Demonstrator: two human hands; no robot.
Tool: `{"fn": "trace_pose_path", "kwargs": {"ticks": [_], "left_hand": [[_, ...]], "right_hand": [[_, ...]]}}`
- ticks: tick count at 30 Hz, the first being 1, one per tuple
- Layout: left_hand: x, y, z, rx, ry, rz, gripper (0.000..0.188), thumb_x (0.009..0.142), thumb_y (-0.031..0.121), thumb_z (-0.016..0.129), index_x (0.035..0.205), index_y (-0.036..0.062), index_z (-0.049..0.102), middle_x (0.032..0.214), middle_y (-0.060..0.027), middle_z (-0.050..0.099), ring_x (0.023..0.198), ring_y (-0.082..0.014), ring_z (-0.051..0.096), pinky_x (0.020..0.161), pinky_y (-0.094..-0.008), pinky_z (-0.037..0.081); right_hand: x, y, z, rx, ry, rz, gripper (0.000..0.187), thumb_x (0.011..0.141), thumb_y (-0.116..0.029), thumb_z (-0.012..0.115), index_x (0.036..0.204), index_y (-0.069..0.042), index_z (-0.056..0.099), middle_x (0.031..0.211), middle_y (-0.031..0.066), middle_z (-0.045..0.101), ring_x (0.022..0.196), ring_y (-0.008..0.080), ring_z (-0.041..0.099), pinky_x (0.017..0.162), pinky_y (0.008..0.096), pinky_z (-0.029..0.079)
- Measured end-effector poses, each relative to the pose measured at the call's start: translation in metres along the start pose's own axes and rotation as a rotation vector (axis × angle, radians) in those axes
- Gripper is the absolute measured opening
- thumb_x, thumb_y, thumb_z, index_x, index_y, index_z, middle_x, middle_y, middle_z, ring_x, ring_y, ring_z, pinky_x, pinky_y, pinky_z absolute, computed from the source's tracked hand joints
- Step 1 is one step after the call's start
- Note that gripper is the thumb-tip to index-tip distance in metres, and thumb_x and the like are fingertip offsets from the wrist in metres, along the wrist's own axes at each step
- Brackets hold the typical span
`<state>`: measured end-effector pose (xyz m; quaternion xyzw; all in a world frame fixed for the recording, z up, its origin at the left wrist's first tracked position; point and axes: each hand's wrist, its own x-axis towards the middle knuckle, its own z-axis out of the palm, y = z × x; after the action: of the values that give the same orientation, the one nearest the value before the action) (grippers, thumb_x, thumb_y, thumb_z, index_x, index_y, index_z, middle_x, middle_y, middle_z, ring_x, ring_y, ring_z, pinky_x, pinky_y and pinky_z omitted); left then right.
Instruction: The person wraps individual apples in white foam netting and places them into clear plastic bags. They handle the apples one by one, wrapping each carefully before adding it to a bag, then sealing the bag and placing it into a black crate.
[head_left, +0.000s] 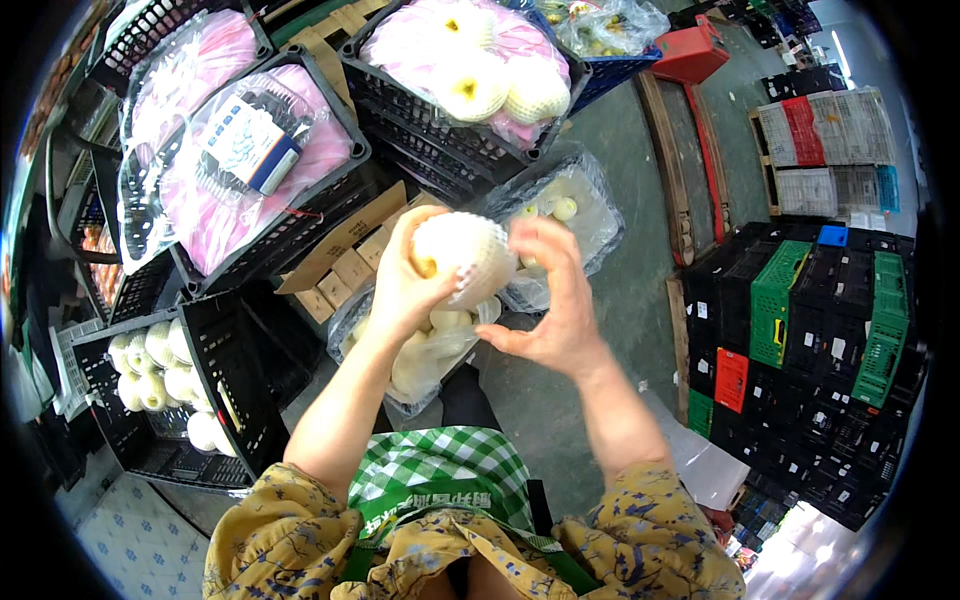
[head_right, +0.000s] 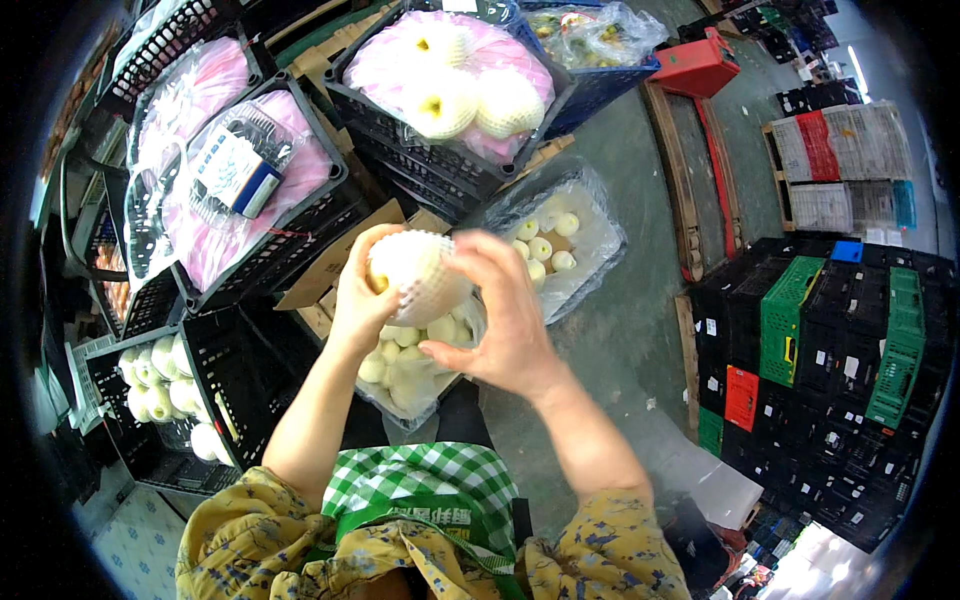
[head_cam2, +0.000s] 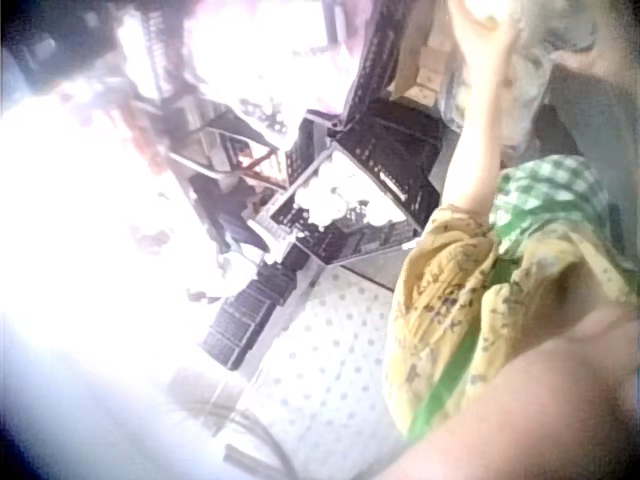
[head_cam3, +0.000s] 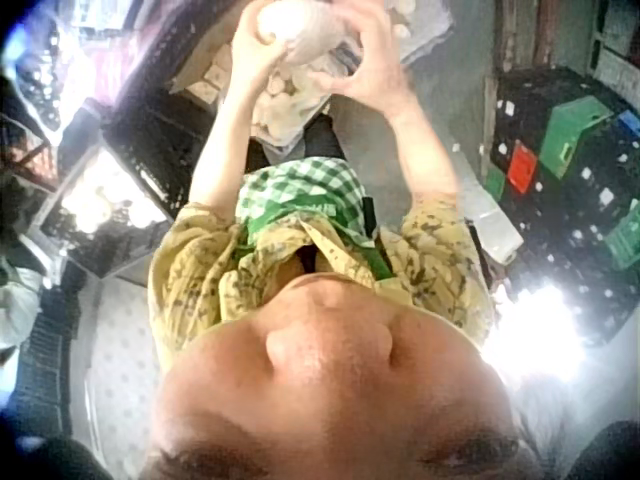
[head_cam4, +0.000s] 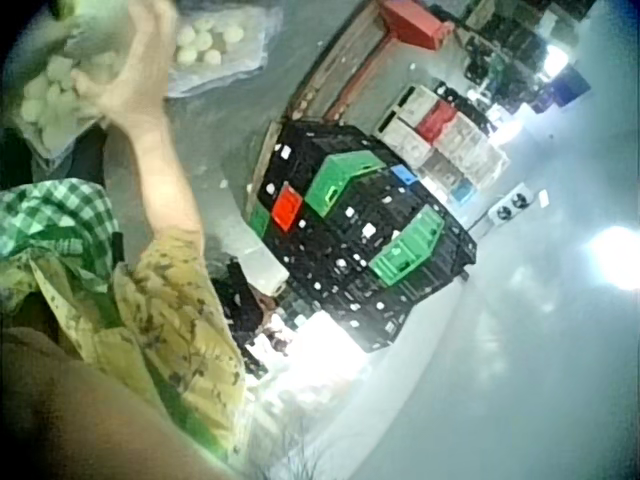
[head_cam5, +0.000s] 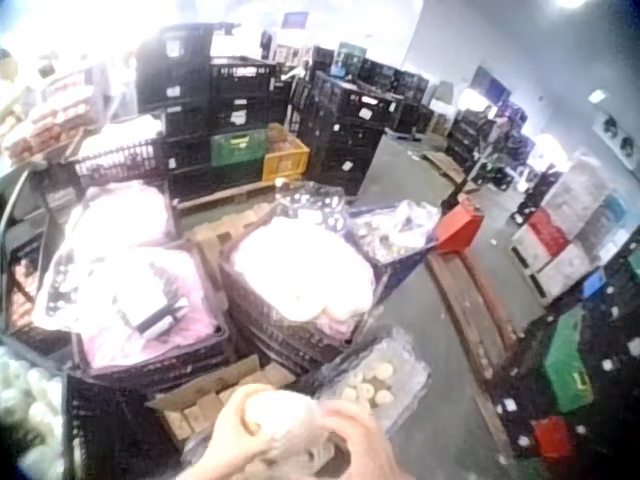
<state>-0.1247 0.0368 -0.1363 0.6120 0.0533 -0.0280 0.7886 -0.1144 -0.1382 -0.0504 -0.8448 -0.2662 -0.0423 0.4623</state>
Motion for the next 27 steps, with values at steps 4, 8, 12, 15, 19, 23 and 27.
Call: {"fn": "trace_pose_path", "kwargs": {"ticks": [4,8,12,15,19,23,27], "left_hand": [[0.036,0.034,0.024,0.145,-0.173,0.003,0.062,0.079,0.023,0.065,0.132,0.0050,0.037,0.119,-0.0128,0.052,0.109,-0.0212,0.051,0.093,-0.0322,0.040],[0.080,0.084,0.032,-0.195,-0.085,-0.142,0.063,0.087,0.025,0.059,0.140,0.0089,0.029,0.125,-0.0171,0.049,0.112,-0.0218,0.049,0.094,-0.0326,0.040],[0.133,0.065,0.020,0.596,0.042,0.270,0.055,0.084,0.027,0.062,0.132,0.0082,0.044,0.128,-0.0154,0.050,0.114,-0.0251,0.051,0.094,-0.0359,0.041],[0.160,0.037,0.039,0.901,0.050,0.595,0.053,0.077,0.025,0.067,0.124,0.0069,0.050,0.126,-0.0185,0.050,0.118,-0.0341,0.047,0.098,-0.0381,0.038],[0.176,0.026,0.053,1.210,0.042,0.620,0.059,0.072,0.030,0.069,0.125,0.0139,0.049,0.131,-0.0120,0.045,0.127,-0.0336,0.035,0.102,-0.0576,0.026],[0.184,0.010,0.040,1.366,0.015,0.515,0.060,0.071,0.032,0.070,0.125,0.0209,0.049,0.128,-0.0083,0.045,0.130,-0.0331,0.030,0.098,-0.0684,0.021],[0.183,0.000,0.030,1.378,0.042,0.506,0.058,0.071,0.030,0.070,0.125,0.0212,0.049,0.123,-0.0071,0.048,0.130,-0.0321,0.030,0.099,-0.0685,0.019]], "right_hand": [[0.054,0.016,-0.022,-0.153,-0.243,-0.075,0.082,0.049,-0.018,0.083,0.123,-0.014,0.047,0.122,0.0140,0.046,0.116,0.0313,0.047,0.099,0.0414,0.040],[0.111,0.071,-0.039,0.241,-0.053,0.145,0.070,0.058,-0.018,0.081,0.118,-0.007,0.049,0.107,0.0093,0.059,0.100,0.0221,0.059,0.089,0.0345,0.048],[0.214,0.140,-0.041,0.789,0.154,0.349,0.047,0.077,-0.014,0.071,0.113,0.005,0.048,0.103,0.0169,0.061,0.091,0.0247,0.064,0.077,0.0381,0.057],[0.261,0.202,-0.025,0.787,0.345,0.603,0.055,0.073,-0.018,0.075,0.113,0.009,0.048,0.103,0.0174,0.062,0.087,0.0251,0.065,0.071,0.0392,0.058],[0.278,0.223,0.008,0.260,0.495,0.782,0.078,0.067,-0.030,0.078,0.119,0.013,0.039,0.107,0.0210,0.060,0.085,0.0310,0.065,0.068,0.0432,0.056],[0.260,0.190,0.030,-0.498,0.218,0.884,0.101,0.068,-0.069,0.060,0.128,0.008,0.034,0.128,0.0260,0.045,0.123,0.0371,0.042,0.098,0.0497,0.036],[0.257,0.187,0.029,-0.689,-0.088,0.790,0.089,0.074,-0.073,0.047,0.129,-0.003,0.040,0.127,0.0224,0.048,0.117,0.0336,0.047,0.095,0.0445,0.038]]}}
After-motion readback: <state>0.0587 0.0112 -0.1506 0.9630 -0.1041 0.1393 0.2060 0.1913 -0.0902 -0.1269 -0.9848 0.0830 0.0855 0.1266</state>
